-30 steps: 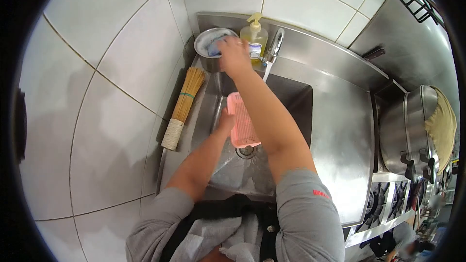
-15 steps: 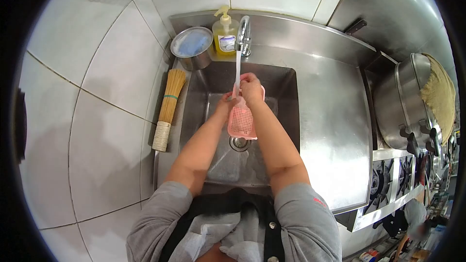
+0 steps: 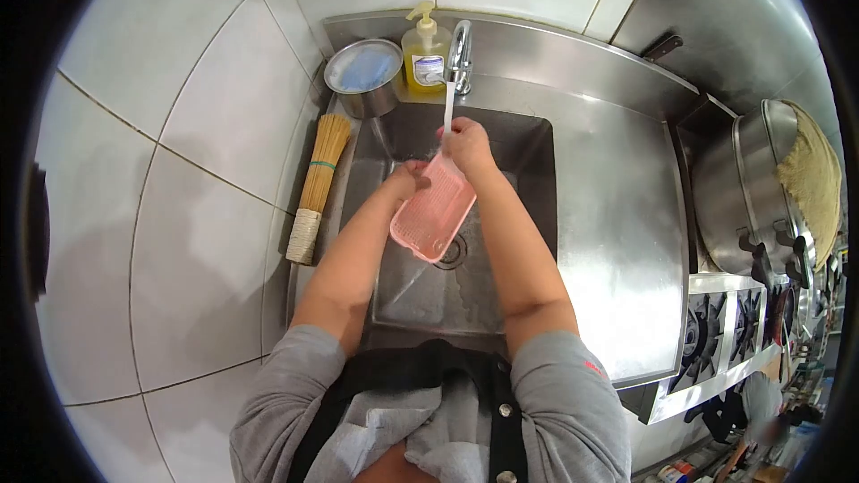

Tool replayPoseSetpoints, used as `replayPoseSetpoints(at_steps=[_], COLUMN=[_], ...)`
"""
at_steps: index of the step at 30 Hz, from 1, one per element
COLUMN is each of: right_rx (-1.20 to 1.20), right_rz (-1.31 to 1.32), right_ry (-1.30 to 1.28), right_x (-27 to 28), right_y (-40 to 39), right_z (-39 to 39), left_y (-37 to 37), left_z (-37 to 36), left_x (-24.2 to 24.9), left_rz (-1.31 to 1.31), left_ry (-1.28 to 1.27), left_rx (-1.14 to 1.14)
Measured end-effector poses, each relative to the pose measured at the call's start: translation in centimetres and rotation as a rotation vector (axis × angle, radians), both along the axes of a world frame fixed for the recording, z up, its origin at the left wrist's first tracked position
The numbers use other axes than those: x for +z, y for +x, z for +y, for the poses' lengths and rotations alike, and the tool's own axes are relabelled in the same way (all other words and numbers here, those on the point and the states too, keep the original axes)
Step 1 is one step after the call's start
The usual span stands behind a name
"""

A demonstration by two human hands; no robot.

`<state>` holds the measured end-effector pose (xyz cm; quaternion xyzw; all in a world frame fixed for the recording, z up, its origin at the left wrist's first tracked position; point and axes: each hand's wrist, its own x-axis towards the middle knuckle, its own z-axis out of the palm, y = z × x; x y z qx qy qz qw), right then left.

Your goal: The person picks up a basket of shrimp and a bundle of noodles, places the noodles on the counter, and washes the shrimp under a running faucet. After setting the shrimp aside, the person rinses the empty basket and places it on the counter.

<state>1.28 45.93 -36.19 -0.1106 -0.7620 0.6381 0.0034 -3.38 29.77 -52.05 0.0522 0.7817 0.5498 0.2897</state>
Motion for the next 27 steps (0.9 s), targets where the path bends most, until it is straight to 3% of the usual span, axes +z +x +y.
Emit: replayPoseSetpoints(at_steps=[1, 3, 4, 5, 6, 9, 13, 16, 17, 20, 23, 25, 27], right_rx=[0.118, 0.189, 0.225, 0.062, 0.094, 0.106, -0.023, 0.213, 0.122, -0.075, 0.054, 0.004, -0.033], right_rz=[-0.050, -0.050, -0.051, 0.043, 0.019, 0.008, 0.076, -0.122, -0.013, 0.037, -0.106, 0.021, 0.077], right_ry=[-0.286, -0.335, -0.357, -0.100, -0.186, -0.332, -0.229, -0.535, -0.538, -0.302, -0.507, -0.411, -0.210], right_x=[0.1, 1.1, 1.6, 1.9, 1.8, 1.4, 0.9, 2.7, 0.6, 0.5, 2.7, 0.4, -0.7], right_y=[0.2, 0.6, 0.8, 0.6, 0.6, 0.2, -0.2, 1.0, -0.1, -1.5, -2.3, -5.5, -8.7], right_z=[-0.2, -0.1, -0.1, -0.2, -0.2, -0.2, -0.6, -0.9, -0.7, -0.8, -1.3, -0.7, -0.1], left_y=[-0.1, 0.2, 1.1, 2.3, 2.9, 0.2, 0.4, 0.1, 0.1, 1.0, 2.2, 2.2, 1.0], left_z=[0.1, 1.0, 1.6, 2.2, 2.6, 4.0, 5.5, 6.9, 7.2, 5.3, 5.3, 5.3, 4.8], left_x=[0.0, 0.7, 2.4, 4.8, 6.1, 2.6, 2.9, 3.1, 2.9, 4.0, 5.6, 6.0, 0.0], left_rz=[0.110, 0.327, 0.243, 0.158, 0.071, 0.433, 0.396, -0.102, -0.284, 0.111, 0.383, 0.294, 0.784], left_ry=[0.082, 0.254, 0.392, 0.528, 0.661, 0.537, -0.015, 0.794, 1.059, 0.400, 0.241, -0.247, -0.452], left_rx=[0.027, 0.075, 0.107, 0.140, 0.172, -0.074, -0.001, 0.241, 0.318, 0.135, 0.231, -0.005, -0.447])
